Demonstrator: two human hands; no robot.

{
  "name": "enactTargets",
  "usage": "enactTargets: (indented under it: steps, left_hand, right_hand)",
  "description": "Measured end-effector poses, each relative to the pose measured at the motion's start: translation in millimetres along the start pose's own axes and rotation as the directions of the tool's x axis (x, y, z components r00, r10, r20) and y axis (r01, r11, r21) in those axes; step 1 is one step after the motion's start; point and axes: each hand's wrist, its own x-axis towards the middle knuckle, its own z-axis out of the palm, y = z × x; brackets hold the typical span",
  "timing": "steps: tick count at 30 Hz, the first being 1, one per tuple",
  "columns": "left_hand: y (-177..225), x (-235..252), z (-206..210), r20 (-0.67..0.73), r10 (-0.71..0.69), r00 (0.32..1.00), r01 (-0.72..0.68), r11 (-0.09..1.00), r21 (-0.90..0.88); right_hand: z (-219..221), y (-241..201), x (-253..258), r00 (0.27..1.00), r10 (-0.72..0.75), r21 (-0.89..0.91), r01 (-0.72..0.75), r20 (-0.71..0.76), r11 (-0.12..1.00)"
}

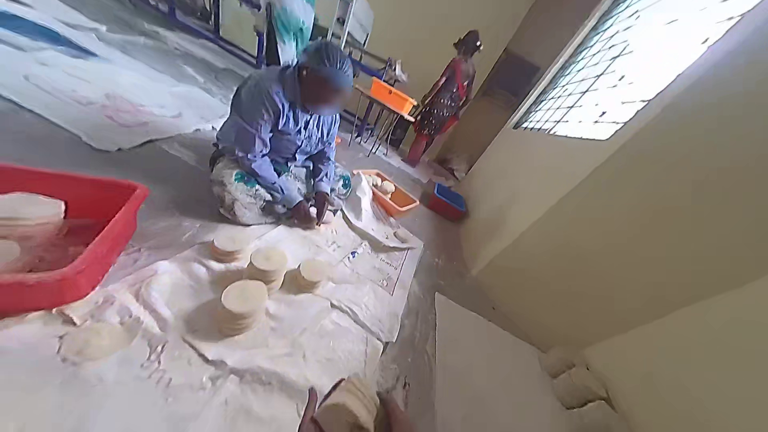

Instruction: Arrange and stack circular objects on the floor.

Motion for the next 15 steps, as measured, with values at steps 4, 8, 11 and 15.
enactTargets:
  steps: [4, 8, 11, 15]
  left_hand:
    - [8, -2, -7, 0.117, 0.079, 0.99, -0.087, 0.993, 0.073]
    - [7, -3, 4, 0.044, 0.005, 0.999, -0.007, 1.0, 0.029]
    - [15, 0, 0, 0.115, 0.089, 0.989, -0.095, 0.994, 0.051]
    - [10, -2, -1, 0.034, -0.015, 0.999, 0.015, 1.0, -0.007]
  right_hand:
    - [-3, -14, -11, 0.997, -0.055, 0.145, 0.063, -0.062, 0.987]
    - [5, -5, -3, 1.0, -0.008, 0.082, 0.008, -0.001, 0.997]
    - [1, -14, -3, 0.998, -0.061, 0.192, 0.064, -0.019, 0.979]
    - [7, -5, -3, 0.999, 0.003, 0.259, -0.013, 0.038, 0.966]
